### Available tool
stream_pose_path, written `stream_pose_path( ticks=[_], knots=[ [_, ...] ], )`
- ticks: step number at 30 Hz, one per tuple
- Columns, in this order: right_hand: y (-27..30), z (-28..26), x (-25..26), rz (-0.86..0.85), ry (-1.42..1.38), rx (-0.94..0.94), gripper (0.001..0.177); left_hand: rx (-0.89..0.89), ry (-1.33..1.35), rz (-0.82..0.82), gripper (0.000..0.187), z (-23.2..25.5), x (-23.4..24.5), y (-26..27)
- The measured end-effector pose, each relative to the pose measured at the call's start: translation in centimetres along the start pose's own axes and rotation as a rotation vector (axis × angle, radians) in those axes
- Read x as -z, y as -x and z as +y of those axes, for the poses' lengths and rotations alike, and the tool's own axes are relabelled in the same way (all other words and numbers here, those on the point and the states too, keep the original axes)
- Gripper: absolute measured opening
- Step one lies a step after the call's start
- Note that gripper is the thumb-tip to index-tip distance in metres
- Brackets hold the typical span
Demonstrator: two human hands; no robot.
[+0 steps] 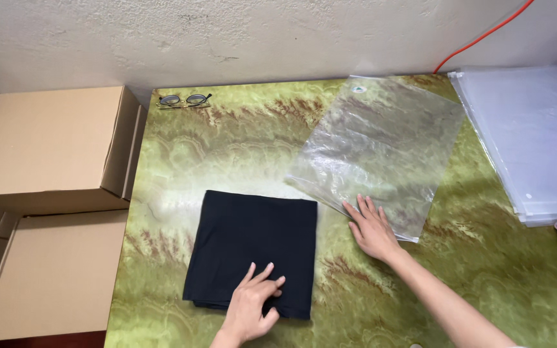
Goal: The person places a folded black garment into a clear plastic bag, seals the bag, and then places the bagged garment into a cardboard box.
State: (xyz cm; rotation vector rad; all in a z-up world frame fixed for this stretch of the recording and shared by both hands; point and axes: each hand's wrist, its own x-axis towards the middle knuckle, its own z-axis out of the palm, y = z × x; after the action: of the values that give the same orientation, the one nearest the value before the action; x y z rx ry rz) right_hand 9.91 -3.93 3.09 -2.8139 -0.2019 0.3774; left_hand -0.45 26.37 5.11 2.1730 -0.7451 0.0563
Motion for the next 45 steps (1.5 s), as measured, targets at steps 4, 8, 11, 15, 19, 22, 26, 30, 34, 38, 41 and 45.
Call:
stream_pose_path(
  ticks=[4, 8, 11, 15, 19, 22, 26, 30, 34, 38, 41, 45],
  knots=[
    [0.0, -0.2, -0.1, 0.023, 0.045, -0.008, 0.051, 0.047, 0.011, -0.081, 0.008, -1.0, -0.1, 0.0],
    [-0.3, 0.7, -0.8, 0.169, 0.056, 0.101, 0.048, 0.24, -0.179, 0.007, 0.021, -1.7, 0.5, -1.9],
    [-0.7, 1.5, -1.3, 0.299, 0.076, 0.162, 0.044, 0.262, -0.265, 0.165, 0.014, -3.0, 1.8, -3.7],
    [-1.0, 2.6, -2.2, 0.34, 0.115, 0.192, 0.038, 0.321, -0.506, 0.304, 0.023, -6.6, 1.8, -4.0],
    [-0.9, 2.2, -1.6, 0.326, 0.092, 0.191, 0.036, 0.434, -0.564, 0.356, 0.042, -8.2, 2.1, -4.1],
    [-0.9, 2.1, -0.8, 0.247, 0.035, 0.163, 0.033, 0.628, -0.406, 0.418, 0.04, -9.6, 2.6, -4.5],
    [-0.1, 1.7, 1.0, 0.195, 0.106, 0.139, 0.031, 0.855, -0.361, 0.31, 0.05, -12.3, 3.2, -4.8],
    [0.5, 1.4, 1.2, 0.14, 0.156, 0.14, 0.038, 1.007, -0.161, 0.155, 0.061, -15.0, 4.5, -5.3],
    [0.5, 1.5, 1.2, 0.134, 0.235, 0.143, 0.028, 1.095, -0.009, 0.095, 0.066, -15.4, 5.3, -5.6],
    [0.2, 2.2, 0.6, 0.099, 0.28, 0.109, 0.027, 1.109, 0.02, 0.041, 0.049, -13.8, 6.1, -6.3],
    [0.4, 1.4, 0.9, 0.117, 0.278, 0.096, 0.033, 1.07, 0.064, 0.019, 0.042, -12.4, 7.1, -7.0],
    [0.6, 0.5, 1.2, 0.168, 0.234, 0.11, 0.036, 1.024, 0.281, -0.029, 0.04, -8.3, 8.5, -8.7]
  ],
)
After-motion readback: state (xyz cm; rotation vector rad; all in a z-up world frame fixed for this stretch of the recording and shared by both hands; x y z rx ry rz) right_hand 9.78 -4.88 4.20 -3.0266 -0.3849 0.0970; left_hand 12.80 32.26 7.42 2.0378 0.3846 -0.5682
